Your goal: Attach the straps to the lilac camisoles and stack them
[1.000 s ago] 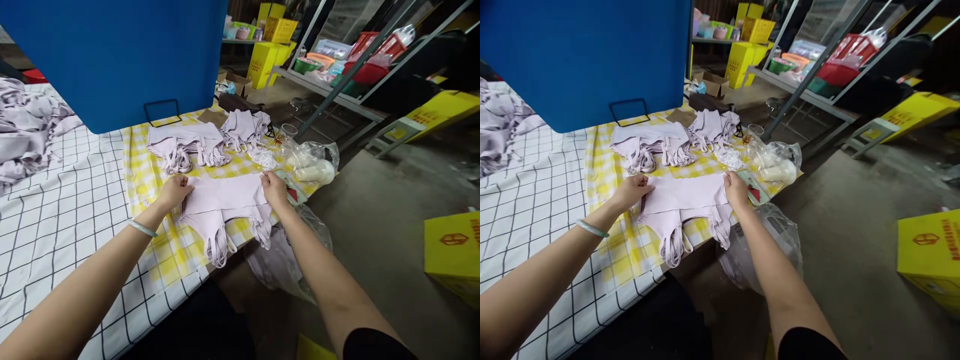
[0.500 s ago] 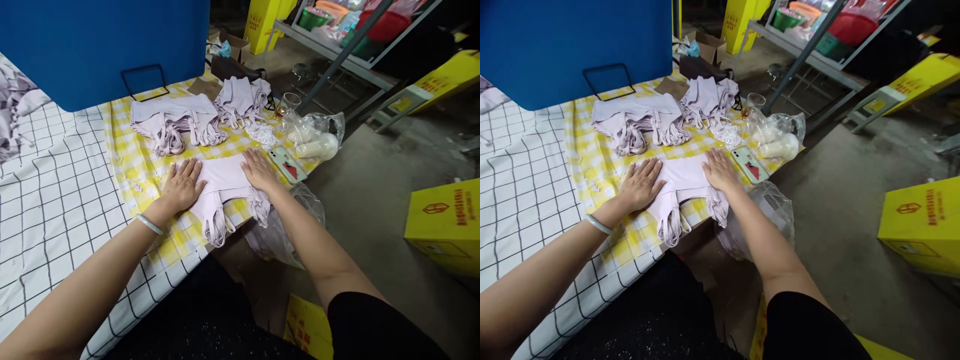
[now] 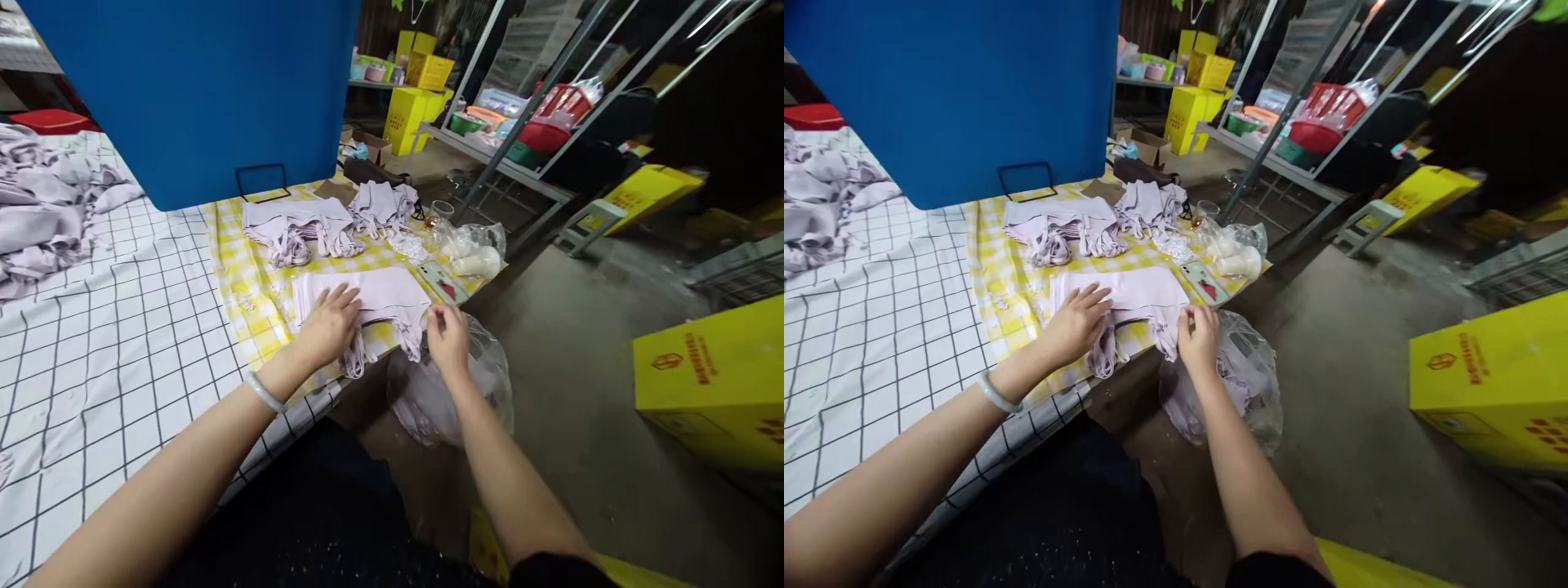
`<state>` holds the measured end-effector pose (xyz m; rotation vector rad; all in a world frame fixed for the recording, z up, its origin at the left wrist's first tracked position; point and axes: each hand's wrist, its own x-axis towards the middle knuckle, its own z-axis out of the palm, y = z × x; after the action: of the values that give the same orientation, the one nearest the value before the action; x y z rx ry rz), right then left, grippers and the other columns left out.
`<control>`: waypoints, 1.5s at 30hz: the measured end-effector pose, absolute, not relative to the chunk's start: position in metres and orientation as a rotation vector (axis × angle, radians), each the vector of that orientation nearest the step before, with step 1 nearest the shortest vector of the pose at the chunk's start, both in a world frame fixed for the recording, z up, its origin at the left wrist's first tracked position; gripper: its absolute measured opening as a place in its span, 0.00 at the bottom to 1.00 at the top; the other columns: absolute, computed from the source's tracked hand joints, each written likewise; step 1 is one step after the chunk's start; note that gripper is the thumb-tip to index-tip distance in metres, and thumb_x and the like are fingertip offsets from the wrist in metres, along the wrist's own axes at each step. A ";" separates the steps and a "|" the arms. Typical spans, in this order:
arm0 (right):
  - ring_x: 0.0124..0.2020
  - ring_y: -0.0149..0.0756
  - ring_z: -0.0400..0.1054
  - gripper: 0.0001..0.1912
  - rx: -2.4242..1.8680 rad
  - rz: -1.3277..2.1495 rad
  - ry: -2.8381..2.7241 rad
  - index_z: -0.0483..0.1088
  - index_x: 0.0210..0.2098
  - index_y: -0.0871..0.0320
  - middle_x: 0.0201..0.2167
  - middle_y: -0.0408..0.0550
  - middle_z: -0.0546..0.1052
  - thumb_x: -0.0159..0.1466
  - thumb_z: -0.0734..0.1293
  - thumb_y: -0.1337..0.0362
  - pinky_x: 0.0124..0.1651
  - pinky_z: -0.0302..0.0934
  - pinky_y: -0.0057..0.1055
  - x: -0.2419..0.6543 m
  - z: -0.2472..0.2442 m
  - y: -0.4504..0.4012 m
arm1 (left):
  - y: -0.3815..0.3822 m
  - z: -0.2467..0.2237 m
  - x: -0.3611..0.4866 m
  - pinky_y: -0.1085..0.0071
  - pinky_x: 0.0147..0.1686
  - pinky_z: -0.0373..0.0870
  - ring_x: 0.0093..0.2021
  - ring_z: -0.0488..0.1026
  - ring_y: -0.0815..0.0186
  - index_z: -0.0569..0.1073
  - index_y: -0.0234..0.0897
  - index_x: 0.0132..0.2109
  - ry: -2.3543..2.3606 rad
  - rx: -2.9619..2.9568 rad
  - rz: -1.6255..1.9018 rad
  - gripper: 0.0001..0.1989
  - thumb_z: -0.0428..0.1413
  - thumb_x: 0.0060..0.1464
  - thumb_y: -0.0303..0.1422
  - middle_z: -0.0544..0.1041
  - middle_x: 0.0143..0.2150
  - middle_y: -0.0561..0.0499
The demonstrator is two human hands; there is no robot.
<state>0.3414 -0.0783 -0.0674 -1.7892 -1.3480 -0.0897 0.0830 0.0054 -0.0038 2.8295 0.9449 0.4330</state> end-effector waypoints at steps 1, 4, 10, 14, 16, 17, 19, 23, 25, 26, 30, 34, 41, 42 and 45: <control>0.42 0.45 0.68 0.13 -1.790 -0.060 -1.290 0.72 0.37 0.55 0.35 0.52 0.75 0.68 0.60 0.56 0.51 0.62 0.44 0.338 -0.075 -0.099 | 0.008 0.000 0.101 0.49 0.68 0.56 0.71 0.56 0.51 0.71 0.32 0.59 0.835 2.849 0.413 0.20 0.43 0.66 0.29 0.66 0.68 0.41; 0.36 0.41 0.68 0.13 -1.791 0.023 -1.224 0.71 0.35 0.55 0.32 0.49 0.73 0.68 0.61 0.56 0.44 0.64 0.39 0.330 -0.097 -0.137 | 0.022 0.005 0.156 0.51 0.68 0.56 0.71 0.56 0.52 0.68 0.31 0.63 0.702 2.868 0.270 0.21 0.43 0.68 0.31 0.64 0.69 0.41; 0.42 0.42 0.68 0.09 -1.778 0.178 -1.234 0.74 0.37 0.54 0.37 0.49 0.74 0.65 0.66 0.56 0.49 0.63 0.40 0.322 -0.115 -0.130 | 0.050 -0.016 0.209 0.51 0.70 0.48 0.73 0.50 0.50 0.62 0.30 0.68 0.824 2.855 0.048 0.27 0.42 0.69 0.41 0.57 0.73 0.38; 0.42 0.42 0.68 0.10 -1.798 0.272 -1.198 0.74 0.38 0.55 0.38 0.49 0.73 0.62 0.68 0.56 0.49 0.62 0.40 0.325 -0.121 -0.122 | 0.058 -0.036 0.211 0.50 0.71 0.45 0.74 0.46 0.50 0.55 0.33 0.71 0.827 2.807 -0.095 0.32 0.40 0.69 0.47 0.50 0.75 0.40; 0.42 0.41 0.68 0.08 -1.792 0.332 -1.199 0.74 0.35 0.54 0.37 0.48 0.73 0.62 0.68 0.56 0.49 0.62 0.39 0.328 -0.119 -0.123 | 0.059 -0.041 0.211 0.50 0.71 0.44 0.75 0.43 0.50 0.51 0.32 0.73 0.829 2.788 -0.131 0.34 0.39 0.69 0.49 0.46 0.76 0.40; 0.42 0.41 0.68 0.08 -1.780 0.372 -1.203 0.73 0.33 0.54 0.36 0.47 0.73 0.62 0.67 0.57 0.50 0.62 0.39 0.330 -0.116 -0.125 | 0.059 -0.042 0.211 0.50 0.71 0.43 0.75 0.42 0.50 0.50 0.32 0.73 0.830 2.778 -0.146 0.35 0.39 0.68 0.49 0.44 0.76 0.41; 0.43 0.40 0.68 0.07 -1.722 0.460 -1.210 0.71 0.31 0.54 0.37 0.47 0.73 0.62 0.68 0.58 0.51 0.60 0.39 0.334 -0.106 -0.130 | 0.060 -0.042 0.211 0.51 0.71 0.41 0.75 0.40 0.50 0.48 0.33 0.74 0.829 2.759 -0.171 0.36 0.38 0.68 0.50 0.43 0.76 0.42; 0.45 0.40 0.68 0.05 -1.573 0.591 -1.132 0.69 0.33 0.54 0.41 0.47 0.75 0.64 0.66 0.60 0.52 0.59 0.38 0.338 -0.088 -0.137 | 0.060 -0.040 0.212 0.51 0.71 0.40 0.76 0.39 0.51 0.47 0.34 0.74 0.826 2.728 -0.185 0.36 0.37 0.68 0.51 0.41 0.77 0.43; 0.42 0.40 0.69 0.07 -1.592 0.594 -1.066 0.71 0.36 0.54 0.39 0.47 0.76 0.65 0.65 0.58 0.49 0.60 0.37 0.335 -0.088 -0.134 | 0.060 -0.040 0.212 0.51 0.71 0.39 0.76 0.38 0.52 0.47 0.34 0.74 0.834 2.720 -0.190 0.36 0.37 0.68 0.52 0.41 0.77 0.43; 0.40 0.40 0.68 0.09 -1.620 0.582 -1.051 0.72 0.37 0.55 0.37 0.47 0.76 0.66 0.65 0.57 0.47 0.60 0.37 0.333 -0.090 -0.131 | 0.060 -0.039 0.212 0.51 0.71 0.39 0.76 0.38 0.52 0.47 0.34 0.74 0.839 2.717 -0.191 0.37 0.37 0.68 0.52 0.41 0.77 0.43; 0.36 0.39 0.66 0.09 -1.730 0.435 -1.046 0.74 0.36 0.55 0.34 0.47 0.74 0.62 0.68 0.57 0.42 0.60 0.36 0.323 -0.103 -0.119 | 0.058 -0.038 0.212 0.52 0.72 0.38 0.76 0.37 0.53 0.47 0.34 0.74 0.843 2.716 -0.198 0.36 0.37 0.68 0.51 0.41 0.77 0.43; 0.37 0.39 0.66 0.06 -1.745 0.387 -1.037 0.72 0.31 0.54 0.33 0.45 0.72 0.59 0.70 0.59 0.45 0.61 0.37 0.322 -0.104 -0.119 | 0.057 -0.037 0.211 0.52 0.72 0.39 0.76 0.38 0.53 0.47 0.33 0.74 0.833 2.721 -0.191 0.36 0.38 0.68 0.51 0.41 0.76 0.42; 0.38 0.37 0.69 0.07 -1.534 0.575 -0.860 0.68 0.33 0.55 0.33 0.45 0.76 0.62 0.69 0.59 0.48 0.61 0.37 0.327 -0.079 -0.130 | 0.057 -0.037 0.212 0.51 0.72 0.38 0.76 0.38 0.54 0.48 0.35 0.74 0.848 2.669 -0.168 0.33 0.35 0.69 0.48 0.42 0.77 0.45; 0.35 0.36 0.69 0.08 -1.508 0.608 -0.834 0.67 0.33 0.55 0.30 0.43 0.75 0.62 0.69 0.59 0.45 0.62 0.35 0.326 -0.076 -0.130 | 0.057 -0.036 0.212 0.51 0.72 0.38 0.76 0.38 0.54 0.49 0.35 0.74 0.855 2.661 -0.172 0.33 0.34 0.69 0.47 0.42 0.77 0.45; 0.27 0.33 0.66 0.09 -1.445 0.656 -0.778 0.68 0.37 0.55 0.23 0.38 0.71 0.63 0.69 0.58 0.37 0.61 0.31 0.327 -0.073 -0.131 | 0.056 -0.034 0.212 0.51 0.72 0.39 0.76 0.39 0.55 0.50 0.36 0.73 0.868 2.644 -0.172 0.32 0.35 0.69 0.45 0.42 0.76 0.46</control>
<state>0.3268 -0.1314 -0.0728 -1.4446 -0.7784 0.6564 0.2124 0.0560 -0.0343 2.6435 0.8677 -0.1716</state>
